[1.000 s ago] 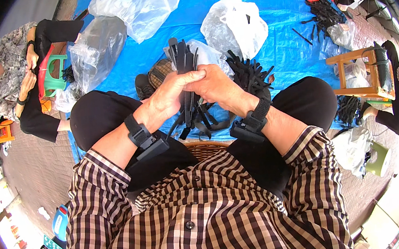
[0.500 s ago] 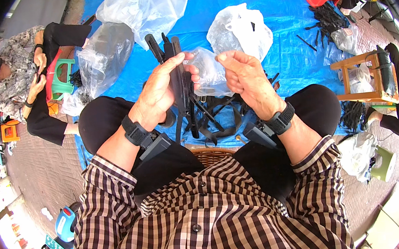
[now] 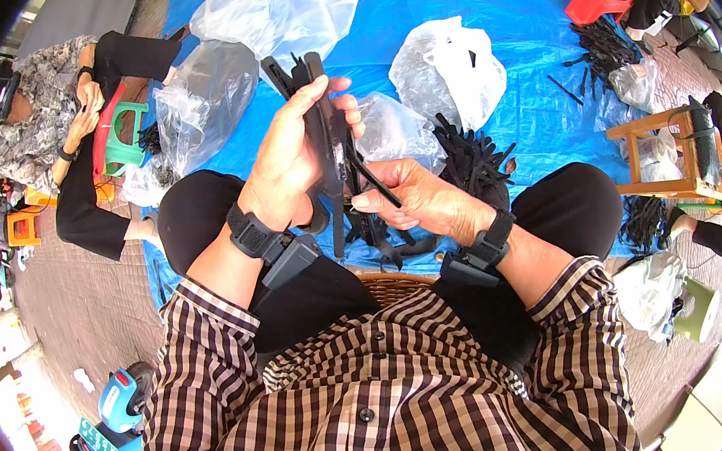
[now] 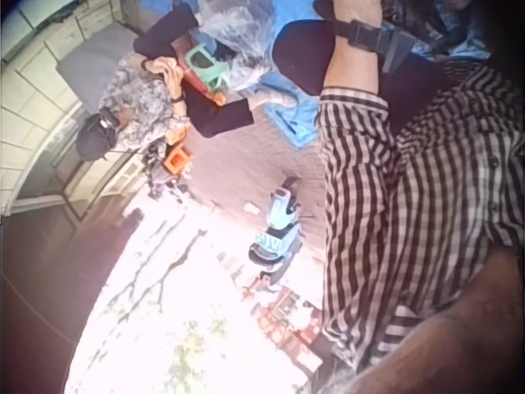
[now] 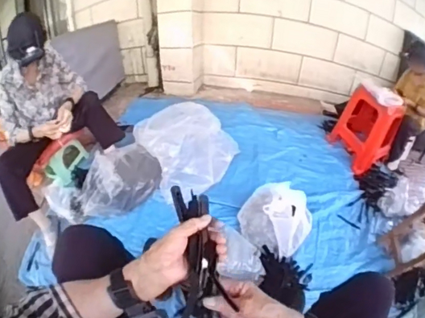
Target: The recorder is assembling black straps and buckles by threading and fastening them together.
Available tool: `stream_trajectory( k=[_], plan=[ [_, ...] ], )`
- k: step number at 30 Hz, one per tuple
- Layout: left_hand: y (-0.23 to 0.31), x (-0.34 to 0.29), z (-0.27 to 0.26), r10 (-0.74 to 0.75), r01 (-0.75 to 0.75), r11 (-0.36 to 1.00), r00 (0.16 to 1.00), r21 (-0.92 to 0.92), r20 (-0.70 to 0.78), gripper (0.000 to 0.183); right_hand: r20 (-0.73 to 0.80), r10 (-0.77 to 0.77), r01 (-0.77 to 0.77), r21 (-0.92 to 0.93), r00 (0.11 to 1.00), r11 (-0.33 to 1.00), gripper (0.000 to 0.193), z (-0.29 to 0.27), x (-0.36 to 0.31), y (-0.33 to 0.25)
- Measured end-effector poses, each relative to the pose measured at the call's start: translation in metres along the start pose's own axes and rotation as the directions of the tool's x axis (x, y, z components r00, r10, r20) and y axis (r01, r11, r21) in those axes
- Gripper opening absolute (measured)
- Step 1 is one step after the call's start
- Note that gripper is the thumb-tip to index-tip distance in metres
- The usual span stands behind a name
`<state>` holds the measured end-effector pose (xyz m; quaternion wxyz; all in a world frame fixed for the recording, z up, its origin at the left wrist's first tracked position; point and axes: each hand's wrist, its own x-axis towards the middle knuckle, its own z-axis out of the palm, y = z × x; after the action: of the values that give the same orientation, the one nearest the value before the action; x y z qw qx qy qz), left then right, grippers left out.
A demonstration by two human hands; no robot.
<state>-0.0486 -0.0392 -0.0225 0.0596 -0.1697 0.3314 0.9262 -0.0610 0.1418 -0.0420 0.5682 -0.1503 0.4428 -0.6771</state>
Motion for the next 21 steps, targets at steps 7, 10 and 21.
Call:
stream_trajectory(
  k=[7, 10, 21],
  plan=[
    [-0.017, 0.008, 0.001, 0.046, -0.043, 0.999, 0.994, -0.028, 0.095, 0.023, -0.231, -0.220, 0.184, -0.166, 0.948, 0.969, 0.021, 0.005, 0.013, 0.015],
    [-0.021, 0.010, 0.003, 0.027, -0.026, 1.000, 0.997, -0.010, 0.069, 0.022, -0.293, -0.270, 0.204, -0.239, 0.917, 0.949, 0.017, 0.000, 0.015, 0.019],
    [-0.017, 0.009, -0.005, 0.090, -0.095, 0.994, 0.993, 0.058, 0.076, 0.021, -0.246, -0.191, 0.136, -0.225, 0.950, 0.965, 0.022, 0.008, 0.004, 0.014]
  ],
)
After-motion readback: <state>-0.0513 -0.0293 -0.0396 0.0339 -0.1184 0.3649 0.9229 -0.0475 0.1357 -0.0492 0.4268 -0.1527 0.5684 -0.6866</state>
